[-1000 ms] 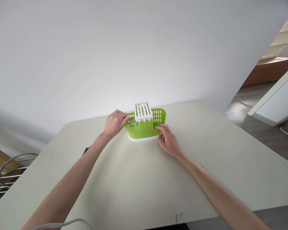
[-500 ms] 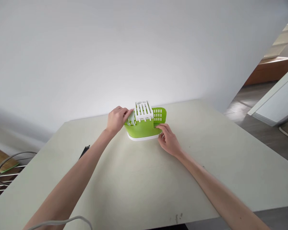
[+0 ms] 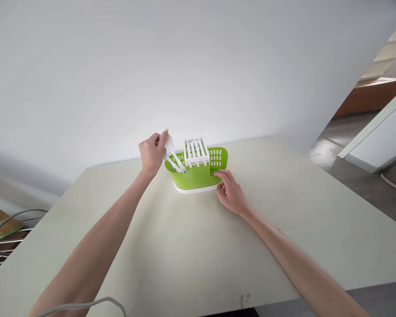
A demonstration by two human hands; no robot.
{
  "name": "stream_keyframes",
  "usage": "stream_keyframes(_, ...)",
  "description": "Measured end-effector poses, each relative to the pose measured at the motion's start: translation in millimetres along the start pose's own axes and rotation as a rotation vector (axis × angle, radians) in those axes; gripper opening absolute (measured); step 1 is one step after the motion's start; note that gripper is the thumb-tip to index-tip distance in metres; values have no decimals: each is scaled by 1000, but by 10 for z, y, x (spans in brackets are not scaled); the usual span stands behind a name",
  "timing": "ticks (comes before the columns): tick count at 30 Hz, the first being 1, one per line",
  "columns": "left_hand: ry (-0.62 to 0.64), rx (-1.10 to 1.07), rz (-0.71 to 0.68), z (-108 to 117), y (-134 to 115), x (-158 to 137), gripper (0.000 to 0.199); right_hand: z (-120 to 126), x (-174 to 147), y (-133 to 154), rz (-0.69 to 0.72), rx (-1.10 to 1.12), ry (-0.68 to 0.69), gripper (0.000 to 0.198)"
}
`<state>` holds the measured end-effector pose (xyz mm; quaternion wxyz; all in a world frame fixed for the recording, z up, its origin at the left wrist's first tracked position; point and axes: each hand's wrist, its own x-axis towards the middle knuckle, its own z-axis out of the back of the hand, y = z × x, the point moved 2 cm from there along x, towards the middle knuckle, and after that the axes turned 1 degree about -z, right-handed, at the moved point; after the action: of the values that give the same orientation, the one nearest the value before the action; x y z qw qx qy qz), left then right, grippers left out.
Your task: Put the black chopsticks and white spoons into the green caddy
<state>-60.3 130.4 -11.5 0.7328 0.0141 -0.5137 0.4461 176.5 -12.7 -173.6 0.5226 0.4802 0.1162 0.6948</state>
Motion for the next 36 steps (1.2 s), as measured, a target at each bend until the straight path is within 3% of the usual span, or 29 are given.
stream_keyframes(9, -159, -40, 219, 101, 67, 197, 59, -10, -4, -6, 17, -8, -1, 44)
stream_keyframes(15, -257, -64, 454, 126, 332, 289, 61, -9, -2, -9, 19, -1, 2, 44)
stream_keyframes(21, -323, -245, 652, 86, 552, 314, 58, -8, 4, -8, 14, 0, 2, 43)
stream_keyframes(30, -393, -330, 760, -45, 836, 321, 56, -9, 6, 12, 14, -8, 7, 43)
stream_keyframes(36, -396, -439, 800, -51, 832, 381, 52, -6, 0, -8, 24, -6, 4, 43)
